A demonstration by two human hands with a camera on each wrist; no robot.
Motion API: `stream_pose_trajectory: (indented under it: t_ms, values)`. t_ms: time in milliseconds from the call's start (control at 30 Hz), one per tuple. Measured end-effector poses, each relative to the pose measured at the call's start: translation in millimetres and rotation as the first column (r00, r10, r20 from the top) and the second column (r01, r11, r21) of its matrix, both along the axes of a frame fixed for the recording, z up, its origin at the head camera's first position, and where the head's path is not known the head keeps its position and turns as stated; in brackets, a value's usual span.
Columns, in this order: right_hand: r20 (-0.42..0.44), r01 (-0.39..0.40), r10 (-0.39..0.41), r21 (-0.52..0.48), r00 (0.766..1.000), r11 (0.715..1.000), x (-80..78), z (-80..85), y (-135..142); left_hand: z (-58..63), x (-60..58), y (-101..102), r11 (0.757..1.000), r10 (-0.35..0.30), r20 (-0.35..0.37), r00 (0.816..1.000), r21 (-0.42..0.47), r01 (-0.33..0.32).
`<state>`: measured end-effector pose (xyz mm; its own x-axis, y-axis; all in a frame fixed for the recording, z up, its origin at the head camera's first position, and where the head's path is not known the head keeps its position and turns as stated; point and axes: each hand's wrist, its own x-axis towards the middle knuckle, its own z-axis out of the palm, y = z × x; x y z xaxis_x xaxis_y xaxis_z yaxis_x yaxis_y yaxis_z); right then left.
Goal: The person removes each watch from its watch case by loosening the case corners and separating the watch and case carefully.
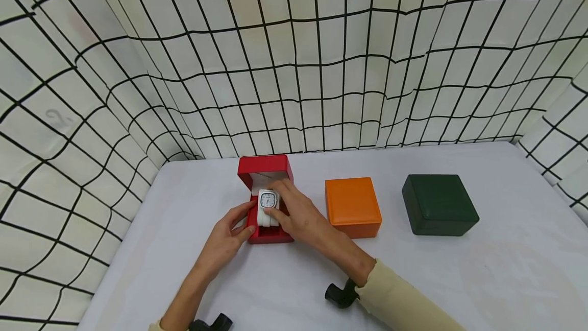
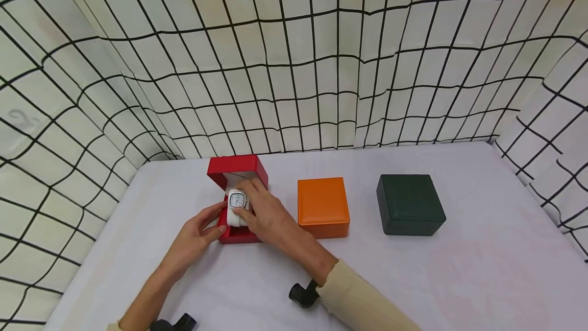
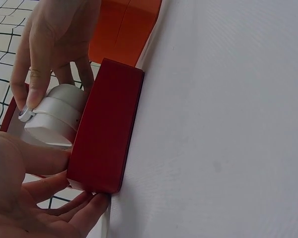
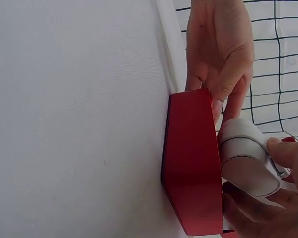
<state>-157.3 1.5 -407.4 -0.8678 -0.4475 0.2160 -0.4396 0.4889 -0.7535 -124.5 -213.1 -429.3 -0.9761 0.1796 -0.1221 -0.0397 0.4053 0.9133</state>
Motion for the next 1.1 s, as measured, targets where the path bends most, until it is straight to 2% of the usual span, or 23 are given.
stream_pose_trajectory:
  t_ms: [133, 267, 433, 600, 700, 900, 1000, 1100]
  values:
    - [0.033, 0.011, -0.01, -0.04, 0.999, 0.999, -0.5, -0.6, 0, 0.1, -0.5, 0, 1.0, 0.014, 0.011, 1.0, -0.004, -0.014]
    - [0.036, 0.018, -0.016, -0.052, 0.999, 0.998, -0.2, -1.8, -1, 2.1, 0.3, 0, 0.998, 0.056, -0.002, 0.998, -0.016, -0.056]
    - [0.041, 0.023, -0.021, -0.048, 0.999, 0.999, 2.7, -3.1, 0, 3.3, 4.2, 0, 0.992, 0.121, -0.069, 0.99, -0.035, -0.124]
    - [0.045, 0.021, -0.018, -0.07, 0.999, 0.997, 3.4, -2.9, 0, 5.0, 5.0, 2, 0.987, 0.161, -0.15, 0.975, 0.022, -0.159]
    - [0.047, 0.019, -0.015, -0.083, 0.999, 0.996, 3.2, -2.3, -1, 6.9, 4.5, 4, 0.981, 0.195, -0.203, 0.96, 0.031, -0.192]
    - [0.038, 0.013, -0.009, -0.115, 0.999, 0.993, 3.4, -0.9, 1, 9.9, 3.7, 10, 0.956, 0.288, -0.29, 0.912, 0.044, -0.288]
    - [0.036, 0.006, -0.002, -0.133, 0.999, 0.991, 3.3, -1.3, 2, 9.7, 3.0, 12, 0.956, 0.293, -0.266, 0.918, 0.098, -0.276]
    - [0.022, -0.002, 0.005, -0.148, 1.0, 0.989, 3.3, -2.0, 2, 10.2, 2.3, 14, 0.963, 0.256, -0.229, 0.939, 0.141, -0.228]
